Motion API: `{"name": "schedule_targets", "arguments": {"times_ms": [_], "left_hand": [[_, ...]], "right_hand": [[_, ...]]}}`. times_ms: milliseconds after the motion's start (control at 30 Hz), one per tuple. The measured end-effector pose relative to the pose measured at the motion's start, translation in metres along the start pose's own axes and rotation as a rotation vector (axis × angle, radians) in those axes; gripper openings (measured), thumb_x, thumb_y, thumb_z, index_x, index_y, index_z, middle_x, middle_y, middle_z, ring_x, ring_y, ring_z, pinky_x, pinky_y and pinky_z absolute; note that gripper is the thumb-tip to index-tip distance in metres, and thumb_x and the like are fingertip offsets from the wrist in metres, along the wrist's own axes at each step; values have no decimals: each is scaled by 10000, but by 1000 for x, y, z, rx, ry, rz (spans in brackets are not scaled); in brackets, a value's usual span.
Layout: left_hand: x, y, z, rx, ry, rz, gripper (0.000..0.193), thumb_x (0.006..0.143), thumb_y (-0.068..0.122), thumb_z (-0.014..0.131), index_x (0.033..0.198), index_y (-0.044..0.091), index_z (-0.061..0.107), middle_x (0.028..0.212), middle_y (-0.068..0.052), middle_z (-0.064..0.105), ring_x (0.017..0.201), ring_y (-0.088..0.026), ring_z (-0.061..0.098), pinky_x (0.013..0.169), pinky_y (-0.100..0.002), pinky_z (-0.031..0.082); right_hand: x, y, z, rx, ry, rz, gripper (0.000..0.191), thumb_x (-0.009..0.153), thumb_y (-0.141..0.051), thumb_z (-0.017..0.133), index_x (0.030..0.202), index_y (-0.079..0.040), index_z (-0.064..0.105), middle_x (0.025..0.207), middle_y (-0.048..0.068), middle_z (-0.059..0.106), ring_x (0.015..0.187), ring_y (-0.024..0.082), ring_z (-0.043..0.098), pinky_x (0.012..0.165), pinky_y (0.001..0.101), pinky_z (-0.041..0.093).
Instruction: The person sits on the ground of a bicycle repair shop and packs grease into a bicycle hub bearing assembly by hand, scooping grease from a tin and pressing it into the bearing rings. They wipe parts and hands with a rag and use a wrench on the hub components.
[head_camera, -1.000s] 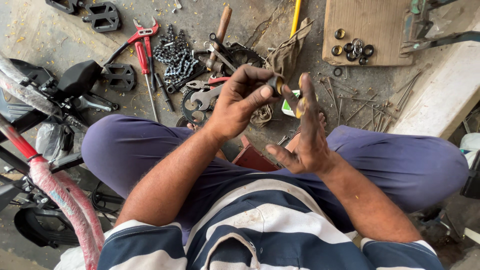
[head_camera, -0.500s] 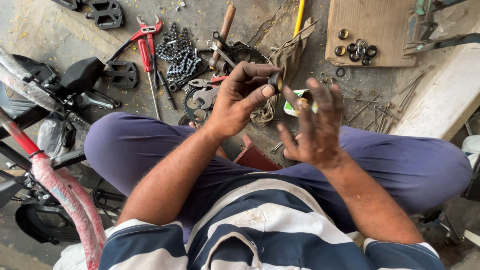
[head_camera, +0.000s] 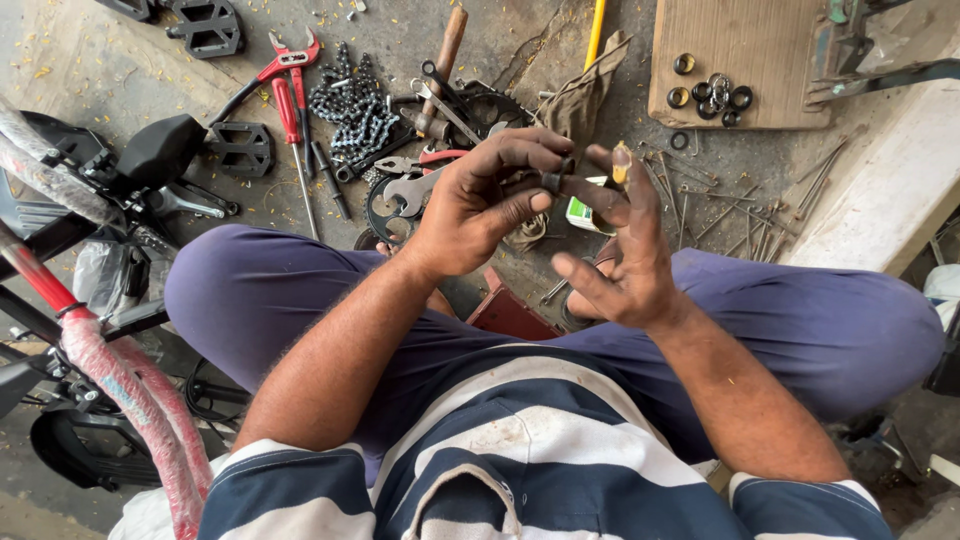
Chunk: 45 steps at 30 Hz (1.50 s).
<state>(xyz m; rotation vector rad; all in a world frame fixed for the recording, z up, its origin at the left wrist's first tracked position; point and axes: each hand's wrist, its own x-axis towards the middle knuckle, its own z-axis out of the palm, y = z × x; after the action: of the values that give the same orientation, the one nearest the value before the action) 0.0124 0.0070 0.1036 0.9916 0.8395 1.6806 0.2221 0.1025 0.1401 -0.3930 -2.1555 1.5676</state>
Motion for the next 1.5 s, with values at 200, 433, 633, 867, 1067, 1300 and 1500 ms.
{"name": "schedule_targets", "arguments": {"times_ms": [200, 433, 633, 867, 1067, 1300, 1500], "left_hand": [[3, -3, -7, -82, 45, -26, 276, 1051, -8, 662, 1309, 66, 594, 1445, -65, 565, 1301, -128, 561, 1158, -311, 490], [9, -10, 2, -420, 119, -242, 459, 1032, 53, 683, 1467, 65, 536, 1313, -69, 634, 1218, -149, 615, 1096, -324, 515], [7, -4, -1, -354, 114, -289, 360, 1080, 226, 603, 1407, 90, 541, 1151, -24, 603, 1014, -118, 606, 908, -287, 536], [6, -1, 0, -101, 65, -237, 410, 1120, 368, 524, 1372, 48, 570, 1044, -11, 615, 918, -89, 598, 839, -266, 538], [5, 1, -2, 43, 111, -211, 429, 1117, 368, 532, 1379, 30, 564, 1026, -10, 607, 912, -82, 583, 829, -256, 525], [4, 0, 2, 33, 77, -233, 418, 1121, 365, 537, 1358, 25, 591, 1043, -34, 642, 906, -85, 599, 821, -256, 533], [1, 2, 1, 33, 85, -144, 396, 1094, 279, 606, 1401, 40, 531, 1214, -50, 636, 1123, -106, 615, 986, -276, 531]], "right_hand": [[3, -11, -10, 1270, 79, 306, 957, 881, -167, 721, 1645, -68, 153, 1505, 283, 433, 1542, 326, 382, 1377, 379, 225], [2, -13, -9, 407, 43, 32, 992, 995, -262, 724, 1701, -170, 34, 1729, 155, 339, 1608, 223, 243, 1343, 364, 164], [8, -12, -8, -69, 24, -119, 1041, 945, -295, 715, 1642, -148, -44, 1711, 127, 191, 1641, 272, 214, 1367, 460, 152], [16, -2, 1, -764, -112, -352, 1120, 995, -320, 759, 1675, -96, -103, 1680, 207, 318, 1627, 317, 93, 1345, 485, 33], [9, -3, 4, -1130, -15, -406, 1062, 896, -264, 795, 1687, -146, 97, 1502, 165, 565, 1560, 297, 248, 1318, 478, 104], [13, 5, -7, -628, -1, -293, 892, 897, -286, 784, 1668, -225, 339, 1609, 134, 324, 1574, 334, 336, 1287, 443, 316], [6, 4, 5, 20, -69, -56, 1003, 958, -219, 777, 1672, -85, 84, 1742, 142, 233, 1573, 319, 426, 1322, 464, 371]]}}
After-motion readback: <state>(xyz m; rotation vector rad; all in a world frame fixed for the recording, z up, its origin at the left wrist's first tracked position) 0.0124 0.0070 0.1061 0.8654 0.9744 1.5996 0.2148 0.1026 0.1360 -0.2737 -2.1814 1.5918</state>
